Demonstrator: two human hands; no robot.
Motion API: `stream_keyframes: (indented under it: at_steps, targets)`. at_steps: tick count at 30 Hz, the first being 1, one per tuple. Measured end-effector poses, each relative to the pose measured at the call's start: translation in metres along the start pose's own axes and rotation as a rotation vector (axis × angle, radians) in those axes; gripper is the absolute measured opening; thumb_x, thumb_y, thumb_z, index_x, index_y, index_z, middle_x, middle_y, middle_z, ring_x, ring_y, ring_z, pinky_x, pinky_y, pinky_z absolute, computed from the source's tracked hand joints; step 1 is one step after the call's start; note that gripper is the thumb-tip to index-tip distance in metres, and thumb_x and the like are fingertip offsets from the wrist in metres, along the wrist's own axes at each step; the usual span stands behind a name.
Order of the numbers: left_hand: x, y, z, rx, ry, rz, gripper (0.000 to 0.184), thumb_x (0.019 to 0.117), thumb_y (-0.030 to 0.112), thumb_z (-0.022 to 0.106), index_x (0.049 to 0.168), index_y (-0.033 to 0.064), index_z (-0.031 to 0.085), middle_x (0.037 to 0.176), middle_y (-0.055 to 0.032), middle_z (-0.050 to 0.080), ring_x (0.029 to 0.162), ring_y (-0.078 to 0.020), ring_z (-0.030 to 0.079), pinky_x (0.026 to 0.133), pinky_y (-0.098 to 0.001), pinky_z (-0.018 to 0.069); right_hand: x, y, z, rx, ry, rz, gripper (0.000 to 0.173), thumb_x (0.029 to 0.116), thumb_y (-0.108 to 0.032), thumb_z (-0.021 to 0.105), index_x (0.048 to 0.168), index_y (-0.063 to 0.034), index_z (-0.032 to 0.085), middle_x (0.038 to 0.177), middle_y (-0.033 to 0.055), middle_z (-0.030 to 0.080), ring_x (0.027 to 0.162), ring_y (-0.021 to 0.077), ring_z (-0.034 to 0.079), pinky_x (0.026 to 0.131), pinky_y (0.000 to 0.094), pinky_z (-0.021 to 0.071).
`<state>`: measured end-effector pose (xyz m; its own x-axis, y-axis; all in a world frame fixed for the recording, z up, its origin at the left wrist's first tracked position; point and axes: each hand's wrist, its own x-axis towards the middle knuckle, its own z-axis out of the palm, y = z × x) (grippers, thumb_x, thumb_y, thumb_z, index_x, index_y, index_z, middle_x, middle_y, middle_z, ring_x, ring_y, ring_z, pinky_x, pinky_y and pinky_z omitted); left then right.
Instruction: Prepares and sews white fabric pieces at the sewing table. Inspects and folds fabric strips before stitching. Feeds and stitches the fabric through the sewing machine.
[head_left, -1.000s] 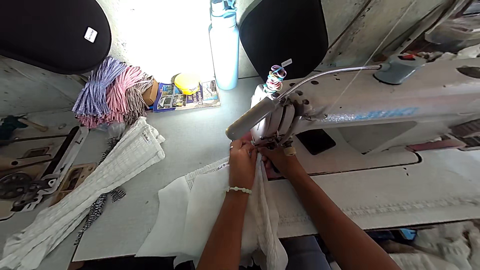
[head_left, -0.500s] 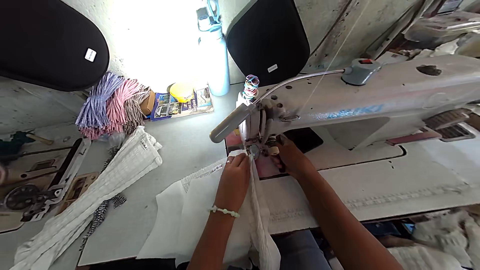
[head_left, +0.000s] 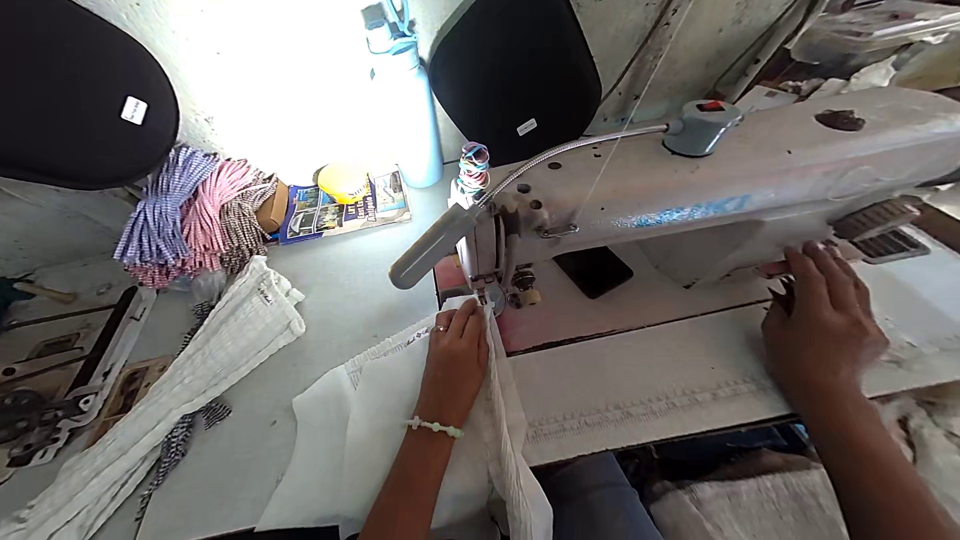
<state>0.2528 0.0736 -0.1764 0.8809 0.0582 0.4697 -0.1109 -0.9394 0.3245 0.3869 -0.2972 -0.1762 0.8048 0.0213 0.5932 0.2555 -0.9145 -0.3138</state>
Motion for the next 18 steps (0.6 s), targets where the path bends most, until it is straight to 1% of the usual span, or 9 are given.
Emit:
stream_keyframes:
  at_steps: [1, 4, 7, 9, 10, 11, 12, 15, 18]
  targets:
    - [0.0, -0.0007, -0.0001, 0.005, -0.002, 0.0, 0.026, 0.0951, 0.006, 0.057, 0.112, -0.0004, 0.075, 0.128, -0.0145, 0.07, 0.111, -0.0358, 0.068, 0.092, -0.0449, 0.0555, -0.0017, -0.0007, 0.0011, 0.0, 0.003, 0.001, 0.042, 0.0984, 0.008, 0.044, 0.139, 0.0064, 0.057, 0.147, 0.0299, 0.053, 0.141, 0.0504, 0.045, 0.111, 0.063, 0.0399]
    - [-0.0012, -0.0013, -0.0004, 0.017, -0.003, 0.012, 0.027, 0.0962, 0.007, 0.056, 0.112, 0.0008, 0.076, 0.128, -0.0139, 0.07, 0.111, -0.0348, 0.068, 0.092, -0.0436, 0.0555, -0.005, -0.0019, -0.0018, 0.012, -0.049, 0.009, 0.036, 0.0976, 0.01, 0.046, 0.128, 0.008, 0.065, 0.136, 0.0308, 0.061, 0.127, 0.0533, 0.057, 0.1, 0.0664, 0.0456]
    - [-0.0049, 0.0005, -0.0023, 0.021, -0.004, 0.023, 0.028, 0.0963, 0.007, 0.055, 0.113, 0.0003, 0.076, 0.129, -0.0139, 0.07, 0.111, -0.0348, 0.068, 0.093, -0.043, 0.0553, -0.005, 0.0019, 0.0, 0.011, -0.048, -0.005, 0.035, 0.0962, 0.012, 0.046, 0.124, 0.009, 0.067, 0.133, 0.0302, 0.064, 0.122, 0.0524, 0.061, 0.097, 0.0662, 0.0472]
    - [-0.0067, 0.0014, -0.0031, 0.017, -0.001, 0.027, 0.028, 0.0963, 0.006, 0.055, 0.113, -0.0003, 0.076, 0.129, -0.0138, 0.07, 0.112, -0.0348, 0.068, 0.093, -0.0431, 0.0552, -0.0053, 0.0018, 0.0009, 0.021, -0.01, -0.025, 0.036, 0.0955, 0.012, 0.046, 0.126, 0.0092, 0.066, 0.134, 0.0302, 0.063, 0.124, 0.0524, 0.06, 0.098, 0.0654, 0.0469]
    - [-0.0067, 0.0013, -0.0033, 0.011, 0.0, 0.028, 0.028, 0.0962, 0.006, 0.054, 0.113, -0.0002, 0.076, 0.129, -0.0137, 0.07, 0.112, -0.0347, 0.068, 0.093, -0.0428, 0.055, -0.0053, 0.0018, 0.0001, 0.034, 0.009, -0.036, 0.038, 0.0955, 0.012, 0.046, 0.129, 0.009, 0.064, 0.137, 0.0306, 0.061, 0.129, 0.0521, 0.057, 0.103, 0.0642, 0.0455]
    - [-0.0059, 0.0006, -0.0031, 0.005, 0.001, 0.029, 0.028, 0.0957, 0.007, 0.055, 0.112, 0.0, 0.076, 0.129, -0.0136, 0.07, 0.112, -0.0344, 0.068, 0.094, -0.0423, 0.0549, -0.005, 0.0024, -0.0004, 0.049, 0.014, -0.034, 0.042, 0.0959, 0.01, 0.044, 0.135, 0.0082, 0.06, 0.142, 0.0303, 0.057, 0.135, 0.0507, 0.051, 0.11, 0.0622, 0.0421]
    - [-0.0049, -0.0005, -0.0028, -0.003, 0.001, 0.031, 0.027, 0.0951, 0.007, 0.055, 0.111, 0.0001, 0.076, 0.128, -0.0137, 0.07, 0.112, -0.0344, 0.068, 0.094, -0.0422, 0.0548, -0.0042, 0.003, 0.0002, 0.059, 0.022, -0.034, 0.045, 0.0959, 0.01, 0.043, 0.138, 0.0076, 0.058, 0.145, 0.0304, 0.054, 0.139, 0.0498, 0.048, 0.114, 0.0603, 0.0393]
    - [0.0002, -0.0044, -0.0034, -0.031, -0.015, 0.028, 0.024, 0.0944, 0.008, 0.058, 0.109, 0.0, 0.076, 0.128, -0.0141, 0.07, 0.112, -0.0348, 0.068, 0.095, -0.0431, 0.0544, -0.0032, 0.0029, 0.0024, 0.07, 0.047, -0.035, 0.045, 0.0968, 0.009, 0.042, 0.139, 0.0074, 0.057, 0.146, 0.0304, 0.053, 0.141, 0.0491, 0.045, 0.116, 0.0576, 0.0375]
    - [0.0021, -0.0061, -0.0026, -0.029, -0.022, 0.024, 0.023, 0.0947, 0.009, 0.058, 0.106, 0.0001, 0.075, 0.128, -0.014, 0.07, 0.112, -0.0346, 0.068, 0.094, -0.0436, 0.0547, -0.0038, 0.0035, 0.0004, 0.091, 0.026, -0.027, 0.045, 0.0976, 0.008, 0.041, 0.141, 0.0073, 0.055, 0.148, 0.0299, 0.051, 0.144, 0.0486, 0.042, 0.118, 0.0569, 0.0356]
